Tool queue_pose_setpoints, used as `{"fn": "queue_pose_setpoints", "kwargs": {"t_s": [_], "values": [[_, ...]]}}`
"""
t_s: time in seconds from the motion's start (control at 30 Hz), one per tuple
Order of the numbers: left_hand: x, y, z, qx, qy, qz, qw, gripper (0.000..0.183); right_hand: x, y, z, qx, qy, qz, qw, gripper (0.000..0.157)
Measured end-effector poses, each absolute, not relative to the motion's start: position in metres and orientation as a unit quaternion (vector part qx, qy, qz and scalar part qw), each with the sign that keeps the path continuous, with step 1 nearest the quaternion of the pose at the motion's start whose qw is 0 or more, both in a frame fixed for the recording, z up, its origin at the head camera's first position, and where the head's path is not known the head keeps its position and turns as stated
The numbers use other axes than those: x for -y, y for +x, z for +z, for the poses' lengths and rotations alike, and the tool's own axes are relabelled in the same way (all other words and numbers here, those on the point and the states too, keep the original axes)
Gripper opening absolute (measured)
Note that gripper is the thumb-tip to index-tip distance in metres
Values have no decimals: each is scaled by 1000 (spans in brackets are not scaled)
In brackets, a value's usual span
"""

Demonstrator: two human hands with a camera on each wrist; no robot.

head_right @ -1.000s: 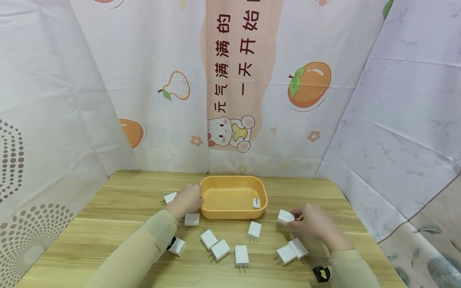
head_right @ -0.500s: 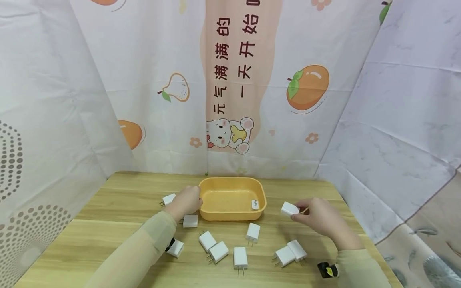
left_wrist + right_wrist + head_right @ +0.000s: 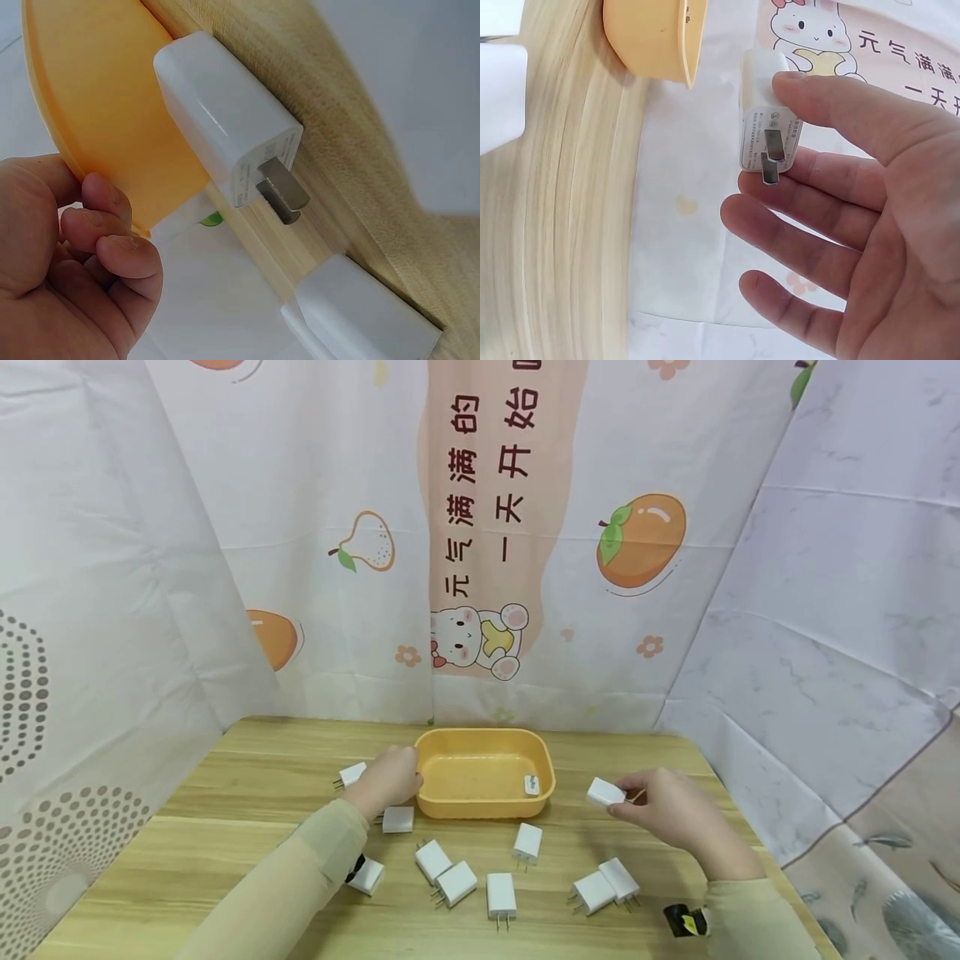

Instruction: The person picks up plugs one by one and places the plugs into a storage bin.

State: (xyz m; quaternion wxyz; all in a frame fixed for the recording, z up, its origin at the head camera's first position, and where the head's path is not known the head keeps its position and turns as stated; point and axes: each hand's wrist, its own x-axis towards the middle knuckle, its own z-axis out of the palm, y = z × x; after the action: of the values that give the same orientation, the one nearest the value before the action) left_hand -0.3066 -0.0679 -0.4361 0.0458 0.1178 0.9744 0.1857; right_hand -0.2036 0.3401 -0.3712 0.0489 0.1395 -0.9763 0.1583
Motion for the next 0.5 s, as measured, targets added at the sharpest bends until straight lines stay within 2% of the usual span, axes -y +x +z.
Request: {"fn": "queue_pose_setpoints", "kwargs": {"t_s": [0.5], "values": [[67, -306, -435, -975, 123, 183, 41, 13, -337, -207, -371, 977, 137, 159, 46, 32]]}}
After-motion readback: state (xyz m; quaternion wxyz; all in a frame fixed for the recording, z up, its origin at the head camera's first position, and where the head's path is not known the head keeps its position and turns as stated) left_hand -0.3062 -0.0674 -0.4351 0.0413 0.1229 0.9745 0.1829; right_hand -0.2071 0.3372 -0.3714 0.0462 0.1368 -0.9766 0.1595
